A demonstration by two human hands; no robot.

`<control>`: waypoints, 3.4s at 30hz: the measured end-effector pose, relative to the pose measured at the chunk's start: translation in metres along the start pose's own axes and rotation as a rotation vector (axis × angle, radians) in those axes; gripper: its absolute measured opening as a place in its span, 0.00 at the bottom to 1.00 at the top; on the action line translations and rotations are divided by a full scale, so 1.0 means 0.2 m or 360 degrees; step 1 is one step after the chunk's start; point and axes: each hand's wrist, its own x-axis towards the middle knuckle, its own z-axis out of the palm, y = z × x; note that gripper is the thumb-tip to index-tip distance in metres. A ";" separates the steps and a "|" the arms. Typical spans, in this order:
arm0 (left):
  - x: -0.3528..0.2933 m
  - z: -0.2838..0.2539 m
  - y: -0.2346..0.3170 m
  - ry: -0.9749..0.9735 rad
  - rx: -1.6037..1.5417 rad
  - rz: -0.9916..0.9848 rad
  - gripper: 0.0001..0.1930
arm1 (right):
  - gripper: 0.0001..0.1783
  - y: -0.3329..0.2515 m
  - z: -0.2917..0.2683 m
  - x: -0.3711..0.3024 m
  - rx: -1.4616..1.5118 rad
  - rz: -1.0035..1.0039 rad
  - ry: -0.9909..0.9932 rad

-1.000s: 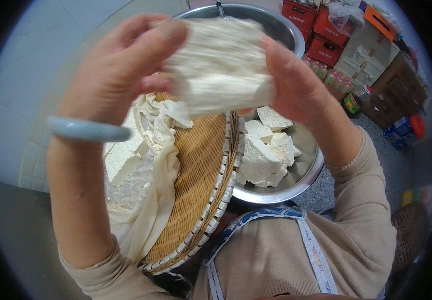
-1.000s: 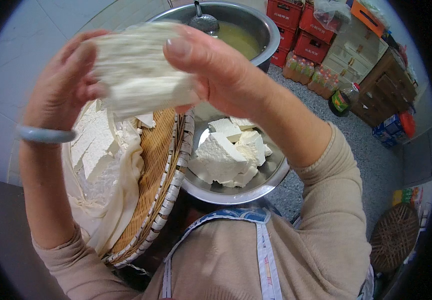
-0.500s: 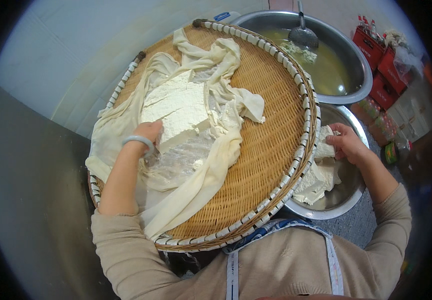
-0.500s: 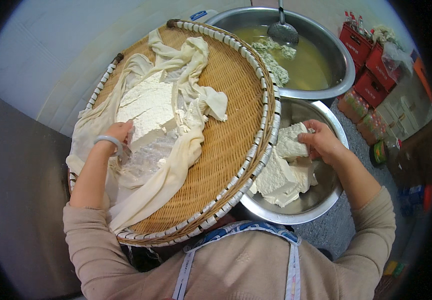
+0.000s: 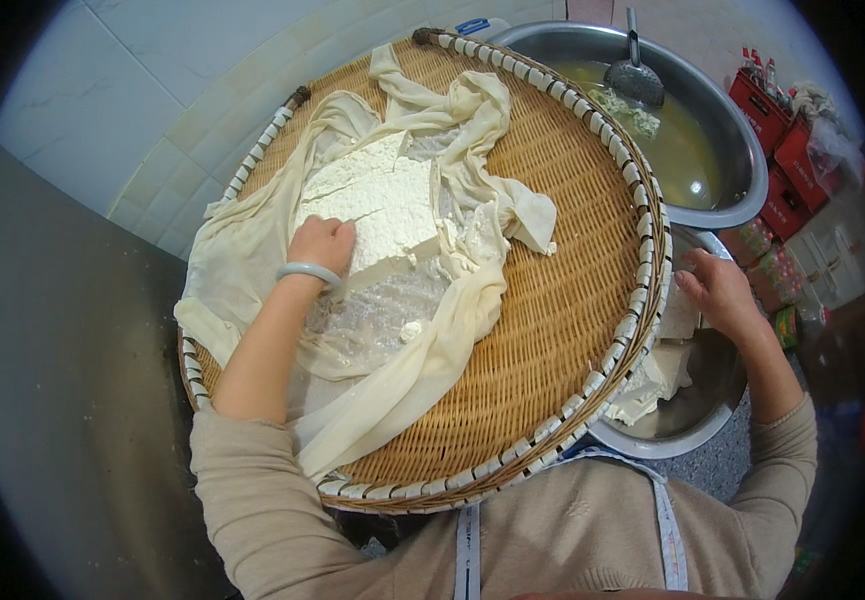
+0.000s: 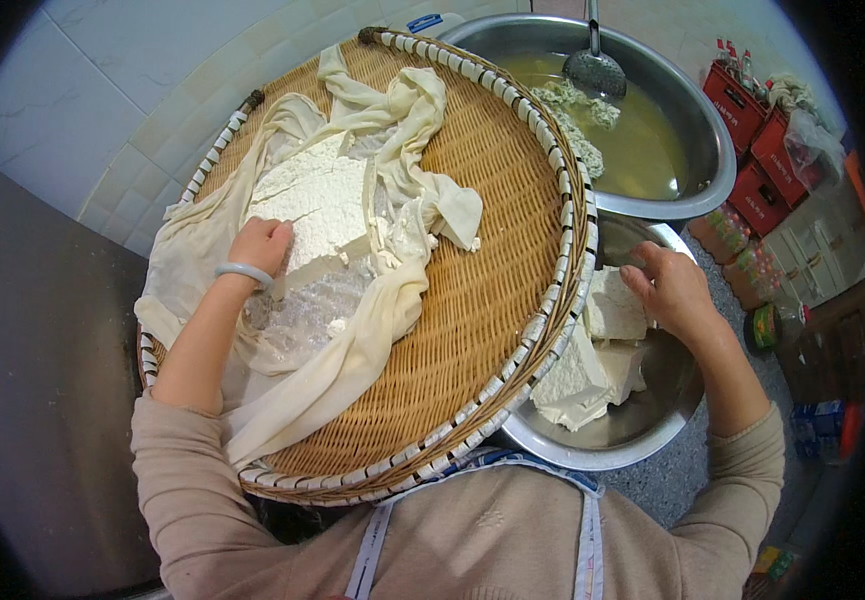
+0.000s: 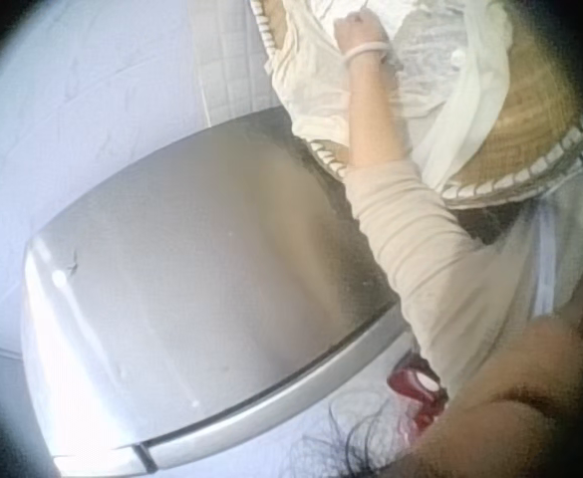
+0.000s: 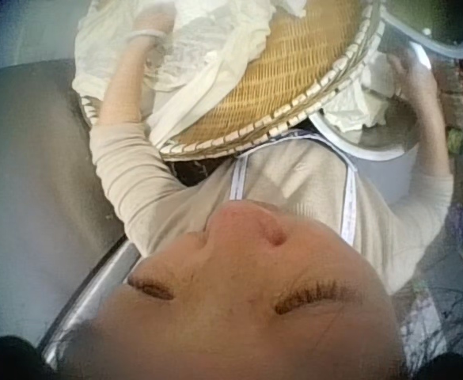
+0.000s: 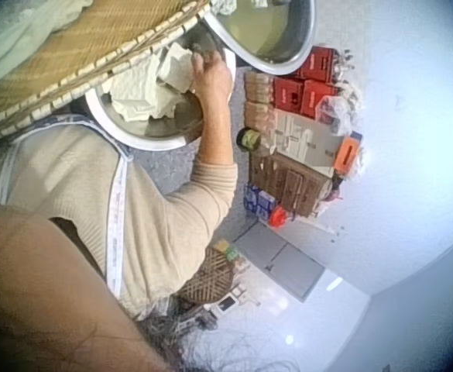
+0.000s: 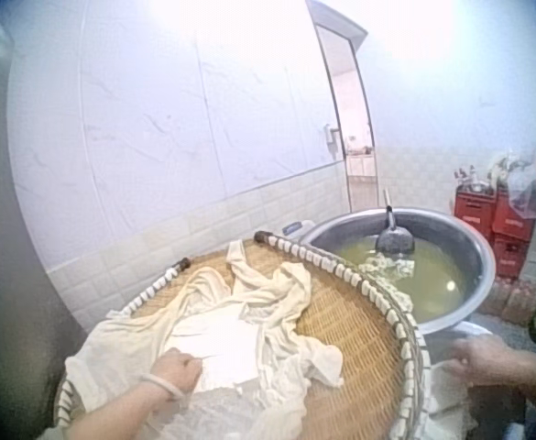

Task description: The person rinses a metal bowl, then unwraps a block of tofu from a cloth on a woven tray and breaks it into smaller pieces by hand, placing them into the bowl. They pour liquid from another bowl over the tofu pieces and store the bowl in a refrigerator.

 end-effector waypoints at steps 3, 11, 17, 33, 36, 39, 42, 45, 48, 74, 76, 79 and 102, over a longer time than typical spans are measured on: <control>0.07 0.00 0.06 -0.0065 0.0066 0.0142 0.23 | 0.17 -0.02 -0.02 0.00 0.0153 -0.0063 0.0024; 0.08 -0.05 0.13 -0.0263 -0.0046 -0.0053 0.27 | 0.13 0.01 -0.02 -0.01 0.0439 -0.0101 -0.0017; 0.12 -0.06 0.13 -0.0362 0.0003 -0.0005 0.30 | 0.11 0.02 -0.04 -0.02 0.0603 -0.0080 0.0013; 0.20 -0.06 0.12 -0.0594 -0.0019 -0.0146 0.37 | 0.11 0.00 -0.19 0.05 0.0834 -0.0023 0.0033; 0.20 -0.10 0.12 -0.0799 -0.0096 -0.0170 0.39 | 0.11 -0.01 -0.20 0.06 0.0847 -0.0094 0.0035; 0.17 -0.13 0.10 -0.0949 -0.0023 -0.0127 0.42 | 0.10 -0.02 -0.20 0.07 0.0844 -0.0148 0.0042; 0.12 -0.14 0.07 -0.1014 -0.0248 -0.0065 0.35 | 0.10 -0.02 -0.19 0.07 0.0817 -0.0181 0.0043; 0.11 -0.12 0.01 -0.1156 -0.0667 0.0216 0.36 | 0.11 0.00 -0.18 0.07 0.0882 -0.0175 0.0001; 0.15 -0.10 -0.06 -0.0877 -0.0325 0.0286 0.37 | 0.13 0.02 -0.18 0.04 0.0871 -0.0205 0.0007; 0.12 -0.33 0.62 -0.0595 -0.0578 0.0342 0.21 | 0.25 -0.03 0.04 -0.31 0.2702 0.0248 -0.0123; 0.17 -0.22 0.42 -0.0754 -0.0196 0.0044 0.24 | 0.19 -0.04 0.12 -0.21 0.2598 0.0356 -0.0277; 0.19 -0.03 0.25 -0.0646 -0.0268 -0.0363 0.28 | 0.23 -0.11 0.22 -0.08 0.2412 0.0477 -0.0344; 0.09 0.16 0.39 -0.0328 -0.1130 -0.0570 0.20 | 0.20 0.10 -0.02 -0.05 0.1502 0.0352 -0.0288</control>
